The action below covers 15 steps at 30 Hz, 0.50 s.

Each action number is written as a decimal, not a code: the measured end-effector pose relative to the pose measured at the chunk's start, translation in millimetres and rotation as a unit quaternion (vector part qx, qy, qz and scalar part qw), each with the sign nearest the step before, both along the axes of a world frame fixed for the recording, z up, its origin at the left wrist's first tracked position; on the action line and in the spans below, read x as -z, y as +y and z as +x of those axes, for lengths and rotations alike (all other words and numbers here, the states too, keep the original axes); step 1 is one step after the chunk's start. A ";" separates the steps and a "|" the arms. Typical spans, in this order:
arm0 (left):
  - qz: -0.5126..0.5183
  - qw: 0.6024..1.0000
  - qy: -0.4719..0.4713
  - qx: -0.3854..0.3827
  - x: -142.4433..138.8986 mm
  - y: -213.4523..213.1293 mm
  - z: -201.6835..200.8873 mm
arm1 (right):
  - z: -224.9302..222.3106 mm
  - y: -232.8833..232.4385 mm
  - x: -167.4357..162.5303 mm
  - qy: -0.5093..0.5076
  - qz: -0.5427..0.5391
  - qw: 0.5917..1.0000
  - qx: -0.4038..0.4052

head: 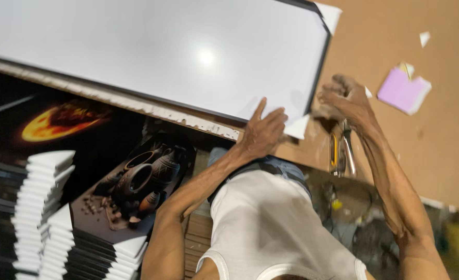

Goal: The person staples white backing paper onto the rear of framed prints using a staple gun, folding the paper corners neatly at each frame edge and pressing the paper flat. They rotate and reposition the frames on the workbench, then place finished frames onto a stack of completed framed prints.

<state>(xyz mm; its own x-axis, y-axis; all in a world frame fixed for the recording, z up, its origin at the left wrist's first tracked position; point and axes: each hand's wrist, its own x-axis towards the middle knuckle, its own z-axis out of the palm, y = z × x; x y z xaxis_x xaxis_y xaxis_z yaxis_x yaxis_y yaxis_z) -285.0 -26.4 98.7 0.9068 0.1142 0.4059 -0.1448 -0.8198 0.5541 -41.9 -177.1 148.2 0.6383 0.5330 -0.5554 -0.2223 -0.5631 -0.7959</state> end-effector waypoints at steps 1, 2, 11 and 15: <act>0.001 1.000 -0.003 -0.028 -13.2 -2.3 -1.6 | 7.4 14.1 19.3 0.124 0.062 0.990 -0.009; 0.002 0.998 -0.006 -0.056 -24.8 -1.8 -4.3 | 11.6 26.5 39.5 0.222 0.130 0.964 0.061; -0.501 0.611 -0.153 -0.593 -28.9 73.9 -112.1 | 3.2 48.8 39.5 0.359 0.470 0.804 0.061; -0.763 0.427 -0.399 -0.278 -1.5 179.1 -133.3 | -36.9 10.1 -37.2 0.028 0.154 0.981 0.115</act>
